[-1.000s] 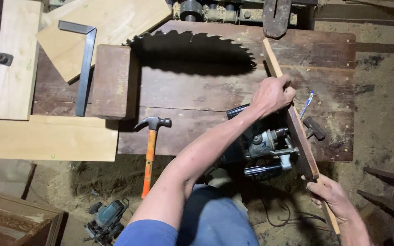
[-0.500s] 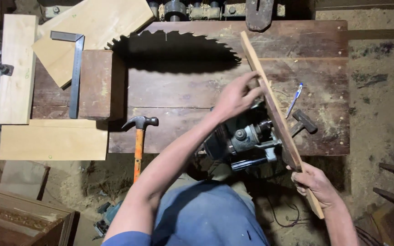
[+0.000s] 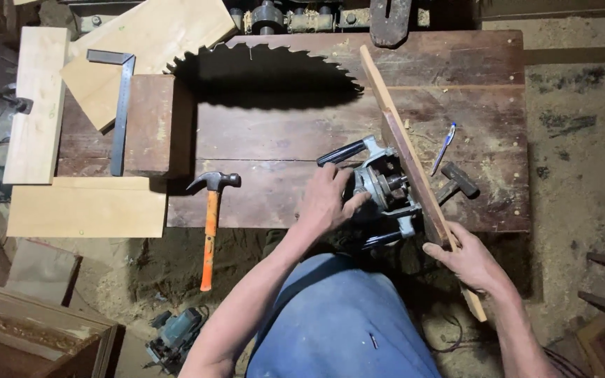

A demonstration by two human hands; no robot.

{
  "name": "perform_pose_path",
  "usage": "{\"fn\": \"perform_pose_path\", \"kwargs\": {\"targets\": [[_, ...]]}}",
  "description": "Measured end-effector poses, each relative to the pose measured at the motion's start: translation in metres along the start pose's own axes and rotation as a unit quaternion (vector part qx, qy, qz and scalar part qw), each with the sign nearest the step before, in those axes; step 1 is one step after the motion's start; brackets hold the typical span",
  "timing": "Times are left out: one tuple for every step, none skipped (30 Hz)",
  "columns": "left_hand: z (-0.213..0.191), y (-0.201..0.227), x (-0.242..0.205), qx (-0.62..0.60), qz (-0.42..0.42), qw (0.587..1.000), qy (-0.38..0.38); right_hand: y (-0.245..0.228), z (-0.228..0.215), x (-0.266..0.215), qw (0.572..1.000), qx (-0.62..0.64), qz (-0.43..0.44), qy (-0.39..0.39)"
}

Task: Adjusting the depth and alignment of a router bit using a hammer for fine-tuning and a square for measurement.

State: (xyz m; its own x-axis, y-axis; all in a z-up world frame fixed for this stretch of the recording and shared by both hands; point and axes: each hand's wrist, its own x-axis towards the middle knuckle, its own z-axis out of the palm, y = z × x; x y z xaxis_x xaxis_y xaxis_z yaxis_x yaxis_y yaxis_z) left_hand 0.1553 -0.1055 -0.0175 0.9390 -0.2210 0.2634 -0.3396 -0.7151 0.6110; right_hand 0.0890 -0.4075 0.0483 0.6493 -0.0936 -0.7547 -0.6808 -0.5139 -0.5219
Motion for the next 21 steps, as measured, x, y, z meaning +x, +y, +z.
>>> {"fn": "perform_pose_path", "kwargs": {"targets": [[-0.003, 0.003, 0.005, -0.014, 0.003, 1.0, -0.015, 0.004, 0.002, 0.001, 1.0, 0.014, -0.001, 0.005], [-0.006, 0.006, 0.011, -0.028, 0.003, 0.999, -0.027, 0.007, 0.001, 0.004, 1.0, 0.025, -0.003, 0.008], [-0.005, 0.003, 0.012, -0.029, 0.003, 0.999, -0.027, 0.011, 0.001, 0.005, 1.0, 0.023, -0.002, 0.009], [-0.005, -0.001, 0.014, -0.04, 0.011, 0.998, -0.046, 0.014, 0.002, 0.007, 0.998, 0.055, -0.009, 0.017], [-0.005, -0.004, 0.017, -0.052, 0.018, 0.996, -0.066, 0.018, 0.003, 0.01, 0.996, 0.087, -0.015, 0.025], [-0.003, -0.007, 0.015, -0.051, 0.018, 0.996, -0.069, 0.018, 0.003, 0.01, 0.996, 0.09, -0.013, 0.024], [0.001, -0.009, 0.014, -0.034, 0.003, 0.997, -0.065, 0.02, 0.004, 0.011, 0.995, 0.093, -0.018, 0.023], [0.005, -0.012, 0.012, -0.018, -0.011, 0.998, -0.062, 0.022, 0.004, 0.011, 0.995, 0.098, -0.022, 0.023], [0.01, -0.012, 0.011, -0.018, -0.01, 0.998, -0.067, 0.02, 0.005, 0.01, 0.994, 0.102, -0.019, 0.023], [0.016, -0.012, 0.01, 0.002, 0.0, 0.998, -0.06, 0.018, 0.005, 0.009, 0.995, 0.093, -0.009, 0.024], [0.021, -0.012, 0.009, 0.022, 0.01, 0.998, -0.053, 0.016, 0.005, 0.007, 0.996, 0.084, 0.0, 0.025], [0.026, -0.015, 0.008, 0.021, 0.012, 0.998, -0.057, 0.029, 0.002, 0.017, 0.996, 0.088, 0.003, 0.026], [0.031, -0.017, 0.006, 0.021, 0.006, 0.998, -0.061, 0.042, 0.0, 0.027, 0.997, 0.075, 0.001, 0.023], [0.036, -0.019, 0.005, 0.022, -0.001, 0.998, -0.064, 0.054, -0.002, 0.037, 0.998, 0.061, -0.001, 0.018], [0.031, -0.014, 0.007, 0.022, 0.0, 0.998, -0.066, 0.055, -0.002, 0.037, 0.998, 0.064, 0.0, 0.019], [0.026, -0.009, 0.009, 0.017, 0.015, 0.998, -0.064, 0.055, -0.003, 0.037, 0.998, 0.062, 0.0, 0.021], [0.021, -0.005, 0.012, 0.012, 0.031, 0.998, -0.062, 0.054, -0.003, 0.037, 0.998, 0.061, -0.001, 0.023], [0.02, -0.007, 0.014, 0.013, 0.031, 0.998, -0.062, 0.054, -0.002, 0.038, 0.998, 0.061, -0.001, 0.023], [0.02, -0.009, 0.015, 0.003, 0.055, 0.995, -0.078, 0.054, -0.001, 0.038, 0.998, 0.053, 0.001, 0.019], [0.019, -0.012, 0.016, -0.006, 0.076, 0.993, -0.092, 0.053, -0.001, 0.038, 0.999, 0.043, 0.002, 0.015], [0.02, -0.015, 0.017, -0.005, 0.075, 0.993, -0.09, 0.041, 0.001, 0.029, 0.999, 0.041, 0.0, 0.014]]}}
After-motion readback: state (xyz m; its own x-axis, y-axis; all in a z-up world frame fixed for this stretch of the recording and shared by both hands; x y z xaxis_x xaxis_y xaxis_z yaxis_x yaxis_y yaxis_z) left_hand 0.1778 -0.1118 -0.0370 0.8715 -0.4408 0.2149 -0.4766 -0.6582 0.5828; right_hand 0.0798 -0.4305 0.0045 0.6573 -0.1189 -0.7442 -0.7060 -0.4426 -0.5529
